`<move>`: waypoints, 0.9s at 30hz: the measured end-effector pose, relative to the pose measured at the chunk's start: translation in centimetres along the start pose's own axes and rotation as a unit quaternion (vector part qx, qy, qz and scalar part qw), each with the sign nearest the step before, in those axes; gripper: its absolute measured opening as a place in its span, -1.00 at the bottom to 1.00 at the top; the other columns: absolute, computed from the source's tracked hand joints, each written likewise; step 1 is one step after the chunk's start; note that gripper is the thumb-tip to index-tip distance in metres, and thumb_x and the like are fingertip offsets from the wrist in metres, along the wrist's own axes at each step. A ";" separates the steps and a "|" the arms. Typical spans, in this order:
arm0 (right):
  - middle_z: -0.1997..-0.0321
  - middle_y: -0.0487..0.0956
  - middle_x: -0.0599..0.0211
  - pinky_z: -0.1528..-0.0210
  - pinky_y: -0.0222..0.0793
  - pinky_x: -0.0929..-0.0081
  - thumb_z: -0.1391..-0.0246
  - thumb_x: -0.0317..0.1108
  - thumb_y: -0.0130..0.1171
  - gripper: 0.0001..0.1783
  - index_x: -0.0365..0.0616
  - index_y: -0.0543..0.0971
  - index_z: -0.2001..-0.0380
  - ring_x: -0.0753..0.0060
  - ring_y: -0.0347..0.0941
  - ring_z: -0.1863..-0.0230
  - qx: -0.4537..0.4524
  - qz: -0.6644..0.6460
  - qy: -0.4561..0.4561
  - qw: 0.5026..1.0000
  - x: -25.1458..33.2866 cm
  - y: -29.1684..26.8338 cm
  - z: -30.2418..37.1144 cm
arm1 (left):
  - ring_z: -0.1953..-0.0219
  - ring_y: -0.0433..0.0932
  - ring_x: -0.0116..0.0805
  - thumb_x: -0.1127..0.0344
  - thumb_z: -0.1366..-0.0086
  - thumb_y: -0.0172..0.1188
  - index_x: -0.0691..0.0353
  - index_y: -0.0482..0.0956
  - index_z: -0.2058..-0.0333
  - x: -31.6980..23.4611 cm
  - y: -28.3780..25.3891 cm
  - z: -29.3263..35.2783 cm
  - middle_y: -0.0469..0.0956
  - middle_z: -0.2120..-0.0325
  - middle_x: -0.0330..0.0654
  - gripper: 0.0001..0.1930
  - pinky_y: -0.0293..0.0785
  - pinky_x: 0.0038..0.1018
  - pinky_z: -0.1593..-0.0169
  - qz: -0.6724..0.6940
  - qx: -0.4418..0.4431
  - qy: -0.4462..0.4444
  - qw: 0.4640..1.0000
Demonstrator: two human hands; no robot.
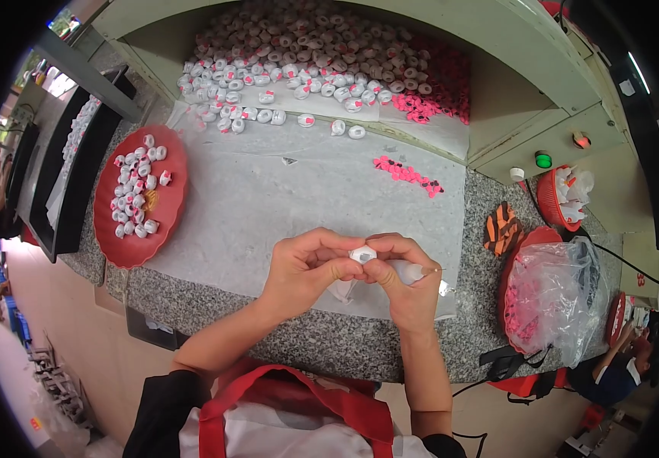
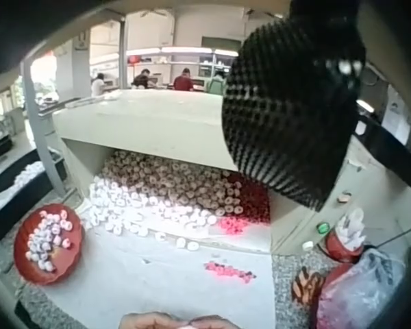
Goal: Gluing small pink bows onto white plastic toy heads.
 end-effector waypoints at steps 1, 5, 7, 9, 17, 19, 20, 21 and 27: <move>0.37 0.49 0.31 0.38 0.32 0.70 0.15 -0.56 0.18 -0.78 -0.30 0.48 0.33 0.62 0.38 0.44 0.000 0.012 -0.026 1.000 0.2 0.0 0.0 | 0.35 0.53 -0.38 0.59 -0.07 0.10 0.42 0.42 0.23 0.1 0.0 0.0 0.51 0.37 -0.05 -0.77 0.48 -0.58 0.31 0.000 -0.002 0.004 1.000; 0.30 0.48 0.22 0.37 0.38 0.64 0.19 -0.55 0.21 -0.71 -0.33 0.46 0.30 0.53 0.40 0.37 0.005 0.077 -0.103 0.992 0.5 -0.4 0.1 | 0.31 0.51 -0.38 0.58 -0.06 0.12 0.42 0.42 0.23 0.1 0.2 -0.2 0.48 0.34 -0.05 -0.75 0.47 -0.58 0.30 0.027 0.006 0.008 1.000; 0.30 0.48 0.21 0.36 0.38 0.64 0.20 -0.56 0.21 -0.70 -0.33 0.46 0.30 0.53 0.40 0.36 -0.008 0.069 -0.070 0.995 0.8 -0.2 0.4 | 0.31 0.51 -0.38 0.59 -0.06 0.12 0.41 0.42 0.24 0.1 0.1 -0.1 0.48 0.34 -0.06 -0.76 0.47 -0.58 0.30 0.026 0.008 0.012 1.000; 0.30 0.48 0.20 0.35 0.38 0.64 0.21 -0.57 0.22 -0.69 -0.33 0.46 0.29 0.53 0.40 0.35 -0.021 0.061 -0.037 0.997 0.7 -0.3 0.5 | 0.31 0.50 -0.39 0.60 -0.05 0.11 0.41 0.42 0.24 0.0 0.1 -0.1 0.48 0.34 -0.06 -0.76 0.47 -0.58 0.30 0.026 0.009 0.016 0.999; 0.26 0.46 0.19 0.35 0.39 0.64 0.18 -0.54 0.21 -0.74 -0.32 0.47 0.32 0.51 0.41 0.35 0.011 0.041 -0.105 0.994 0.4 -0.1 0.5 | 0.29 0.51 -0.39 0.59 -0.10 0.07 0.43 0.40 0.23 0.1 -0.2 0.0 0.49 0.30 -0.03 -0.78 0.46 -0.58 0.27 0.017 0.038 0.031 0.999; 0.26 0.45 0.19 0.35 0.40 0.64 0.17 -0.54 0.20 -0.75 -0.32 0.47 0.33 0.50 0.41 0.34 0.008 0.030 -0.104 0.994 0.3 0.0 0.4 | 0.29 0.51 -0.39 0.59 -0.10 0.08 0.43 0.40 0.23 0.1 -0.1 0.0 0.49 0.31 -0.03 -0.78 0.46 -0.58 0.28 0.011 0.034 0.028 0.999; 0.26 0.45 0.20 0.35 0.40 0.64 0.16 -0.54 0.20 -0.77 -0.32 0.48 0.34 0.49 0.41 0.34 0.004 0.018 -0.104 0.994 0.3 0.0 0.4 | 0.30 0.51 -0.39 0.59 -0.10 0.08 0.43 0.40 0.23 0.1 -0.1 0.0 0.50 0.31 -0.03 -0.78 0.47 -0.58 0.28 0.005 0.030 0.025 0.999; 0.26 0.45 0.20 0.35 0.40 0.64 0.16 -0.54 0.20 -0.77 -0.32 0.48 0.34 0.49 0.41 0.34 0.004 0.018 -0.103 0.994 0.3 0.0 0.4 | 0.30 0.51 -0.39 0.59 -0.10 0.08 0.43 0.40 0.23 0.2 -0.1 0.0 0.50 0.31 -0.03 -0.78 0.47 -0.58 0.28 0.005 0.030 0.025 0.999; 0.27 0.46 0.21 0.32 0.39 0.62 0.15 -0.55 0.17 -0.78 -0.32 0.48 0.34 0.49 0.41 0.33 0.005 0.024 -0.085 0.996 0.3 0.3 0.3 | 0.31 0.52 -0.38 0.59 -0.09 0.08 0.42 0.41 0.23 0.2 -0.2 0.1 0.50 0.32 -0.02 -0.78 0.48 -0.60 0.29 0.008 0.011 0.020 1.000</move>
Point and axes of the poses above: each hand's wrist, its own z-axis away from the middle knuckle, its own y-axis out of the palm, x = y × z, the point moved 5 cm from there along -z, towards the middle knuckle
